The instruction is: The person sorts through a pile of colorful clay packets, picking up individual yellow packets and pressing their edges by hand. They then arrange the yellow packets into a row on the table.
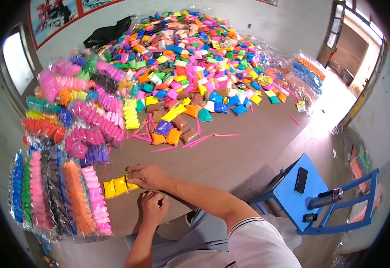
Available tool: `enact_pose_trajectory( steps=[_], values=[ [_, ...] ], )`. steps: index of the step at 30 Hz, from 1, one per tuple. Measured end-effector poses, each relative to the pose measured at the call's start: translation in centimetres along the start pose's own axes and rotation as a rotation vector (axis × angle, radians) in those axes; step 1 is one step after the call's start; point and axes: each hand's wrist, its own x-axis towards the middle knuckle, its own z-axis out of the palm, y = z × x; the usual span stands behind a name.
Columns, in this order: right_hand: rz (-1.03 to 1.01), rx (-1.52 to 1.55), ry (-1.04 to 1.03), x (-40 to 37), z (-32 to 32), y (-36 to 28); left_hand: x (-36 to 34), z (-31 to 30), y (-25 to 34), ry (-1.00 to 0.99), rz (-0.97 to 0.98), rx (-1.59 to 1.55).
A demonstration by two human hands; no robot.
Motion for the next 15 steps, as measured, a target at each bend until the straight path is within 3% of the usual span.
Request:
enact_pose_trajectory(
  steps=[1,2,4,7,10,15],
  values=[
    [-0.037,0.115,0.238,0.3,0.7,0.3,-0.1,0.1,-0.1,-0.006,-0.016,0.003],
    [-0.038,0.110,0.256,0.3,0.2,0.2,-0.2,0.2,-0.1,-0.011,-0.031,0.005],
    [0.375,0.310,0.269,0.2,-1.1,0.3,-0.3,0.2,-0.2,-0.018,-0.022,0.027],
    [0.515,0.333,0.350,-0.3,-1.0,1.2,-0.3,0.7,-0.3,-0.022,-0.005,0.054],
    [0.521,0.481,0.480,-0.3,-1.0,0.0,-0.5,0.8,-0.7,-0.037,-0.001,0.114],
    [0.478,0.372,0.509,-1.9,0.0,0.0,-0.7,1.1,-0.8,-0.056,0.017,0.178]
  ],
)
